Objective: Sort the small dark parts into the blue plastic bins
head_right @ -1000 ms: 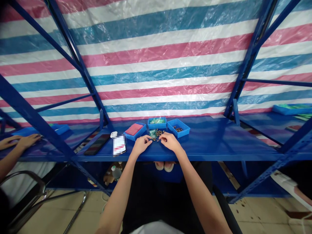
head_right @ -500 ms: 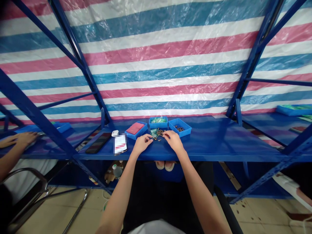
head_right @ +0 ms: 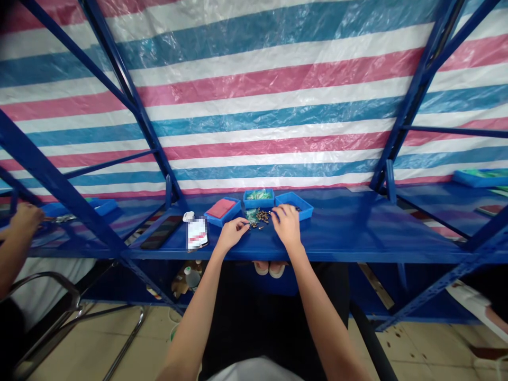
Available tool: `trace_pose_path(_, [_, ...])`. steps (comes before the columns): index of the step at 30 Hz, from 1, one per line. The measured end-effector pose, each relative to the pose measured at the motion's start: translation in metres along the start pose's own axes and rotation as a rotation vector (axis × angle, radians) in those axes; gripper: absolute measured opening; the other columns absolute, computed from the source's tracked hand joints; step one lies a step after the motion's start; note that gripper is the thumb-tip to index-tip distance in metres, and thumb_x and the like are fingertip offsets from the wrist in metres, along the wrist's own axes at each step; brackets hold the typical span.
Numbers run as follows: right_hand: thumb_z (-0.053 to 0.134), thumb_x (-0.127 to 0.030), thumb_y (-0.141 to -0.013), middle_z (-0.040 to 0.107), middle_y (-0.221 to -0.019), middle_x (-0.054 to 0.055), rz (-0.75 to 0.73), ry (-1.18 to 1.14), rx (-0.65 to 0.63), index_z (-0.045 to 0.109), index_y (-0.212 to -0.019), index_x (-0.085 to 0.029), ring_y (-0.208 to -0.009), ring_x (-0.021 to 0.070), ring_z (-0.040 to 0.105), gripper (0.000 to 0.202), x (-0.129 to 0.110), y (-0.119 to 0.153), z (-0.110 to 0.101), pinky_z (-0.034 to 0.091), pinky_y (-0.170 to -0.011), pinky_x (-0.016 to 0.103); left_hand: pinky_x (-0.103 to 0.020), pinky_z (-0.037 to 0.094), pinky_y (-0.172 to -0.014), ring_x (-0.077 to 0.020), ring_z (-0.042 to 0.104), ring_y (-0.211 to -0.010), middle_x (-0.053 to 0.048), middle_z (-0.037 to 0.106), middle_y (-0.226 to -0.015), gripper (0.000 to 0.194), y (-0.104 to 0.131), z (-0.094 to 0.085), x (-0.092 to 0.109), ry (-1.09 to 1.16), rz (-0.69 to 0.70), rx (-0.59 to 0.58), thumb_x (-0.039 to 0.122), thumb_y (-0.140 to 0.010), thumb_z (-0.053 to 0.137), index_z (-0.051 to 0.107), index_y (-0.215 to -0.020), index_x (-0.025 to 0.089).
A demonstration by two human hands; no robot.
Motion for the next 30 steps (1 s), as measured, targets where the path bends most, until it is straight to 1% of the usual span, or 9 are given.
trace_pose_path(2, [0.049, -0.034, -0.097, 0.067, -0.105, 0.009, -0.146, -0.087, -0.23, 0.069, -0.111, -0.025, -0.105, 0.0259, 0.057, 0.026, -0.004, 0.001, 0.004, 0.046, -0.093, 0.039, -0.023, 0.047, -0.069, -0.0151, 0.066, -0.073, 0.0, 0.072, -0.079, 0.02, 0.0, 0.0, -0.001, 0.001, 0.004, 0.001, 0.035, -0.088, 0.061, 0.071, -0.1, 0.024])
trace_pose_path(4, [0.054, -0.039, -0.095, 0.067, -0.098, 0.007, -0.208, -0.131, -0.393, 0.069, -0.115, -0.027, -0.099, 0.0244, 0.06, 0.027, -0.005, 0.002, 0.008, 0.05, -0.086, 0.036, -0.023, 0.047, -0.068, -0.0147, 0.065, -0.072, 0.001, 0.072, -0.079, 0.02, 0.0, 0.0, -0.001, 0.005, 0.005, -0.001, 0.036, -0.088, 0.061, 0.071, -0.101, 0.023])
trace_pose_path(7, [0.058, -0.039, -0.094, 0.066, -0.097, 0.006, -0.248, -0.164, -0.484, 0.07, -0.113, -0.028, -0.1, 0.0239, 0.061, 0.025, -0.003, 0.002, 0.014, 0.05, -0.086, 0.036, -0.023, 0.046, -0.067, -0.0145, 0.065, -0.071, 0.001, 0.072, -0.08, 0.021, 0.0, 0.0, -0.002, 0.007, 0.008, -0.001, 0.037, -0.089, 0.06, 0.071, -0.101, 0.023])
trace_pose_path(10, [0.058, -0.031, -0.094, 0.067, -0.093, 0.005, -0.281, -0.249, -0.497, 0.072, -0.098, -0.025, -0.096, 0.0221, 0.063, 0.016, -0.002, 0.0, 0.015, 0.05, -0.087, 0.035, -0.023, 0.046, -0.067, -0.0144, 0.064, -0.071, 0.001, 0.072, -0.079, 0.021, 0.0, 0.001, -0.001, 0.003, 0.012, 0.002, 0.037, -0.089, 0.06, 0.071, -0.1, 0.023])
trace_pose_path(13, [0.06, -0.026, -0.092, 0.069, -0.086, 0.004, -0.208, -0.31, -0.454, 0.07, -0.091, -0.022, -0.085, 0.0203, 0.065, 0.012, -0.001, -0.002, 0.014, 0.051, -0.081, 0.033, -0.024, 0.046, -0.067, -0.0141, 0.064, -0.069, 0.001, 0.072, -0.079, 0.021, 0.0, 0.001, -0.001, 0.001, 0.013, 0.01, 0.036, -0.089, 0.06, 0.072, -0.1, 0.023])
trace_pose_path(17, [0.058, -0.027, -0.092, 0.073, -0.092, 0.004, -0.071, -0.353, -0.353, 0.069, -0.097, -0.022, -0.083, 0.0206, 0.068, 0.013, 0.003, -0.001, 0.013, 0.052, -0.08, 0.033, -0.024, 0.045, -0.067, -0.0139, 0.063, -0.068, 0.0, 0.073, -0.081, 0.022, 0.0, 0.001, -0.002, 0.0, 0.014, 0.011, 0.037, -0.09, 0.058, 0.072, -0.1, 0.023])
trace_pose_path(22, [0.048, -0.026, -0.096, 0.074, -0.111, 0.005, -0.022, -0.413, -0.328, 0.068, -0.109, -0.024, -0.099, 0.0228, 0.07, 0.023, 0.003, 0.0, 0.009, 0.052, -0.091, 0.035, -0.024, 0.047, -0.071, -0.0155, 0.066, -0.074, -0.001, 0.074, -0.084, 0.025, 0.0, 0.002, -0.002, -0.003, 0.01, 0.023, 0.04, -0.092, 0.056, 0.072, -0.101, 0.023])
trace_pose_path(27, [0.047, -0.029, -0.097, 0.076, -0.093, 0.004, 0.046, -0.48, -0.335, 0.065, -0.102, -0.025, -0.087, 0.0216, 0.073, 0.02, 0.002, 0.0, 0.005, 0.055, -0.083, 0.033, -0.025, 0.047, -0.073, -0.0167, 0.067, -0.076, -0.002, 0.075, -0.085, 0.027, 0.0, 0.002, -0.003, -0.003, 0.005, 0.031, 0.042, -0.093, 0.054, 0.072, -0.101, 0.024])
trace_pose_path(30, [0.05, -0.031, -0.096, 0.076, -0.09, 0.003, 0.069, -0.527, -0.314, 0.061, -0.102, -0.025, -0.085, 0.0207, 0.073, 0.014, 0.002, 0.001, 0.005, 0.055, -0.083, 0.033, -0.025, 0.048, -0.074, -0.0169, 0.068, -0.077, -0.002, 0.075, -0.086, 0.027, 0.0, 0.002, -0.002, 0.004, 0.002, 0.037, 0.042, -0.093, 0.054, 0.072, -0.1, 0.023])
Point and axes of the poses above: each hand's wrist, its own y-axis away from the middle knuckle, its own z-axis out of the palm, x = y × z, the point moved 1 cm from there along -y, towards the middle knuckle
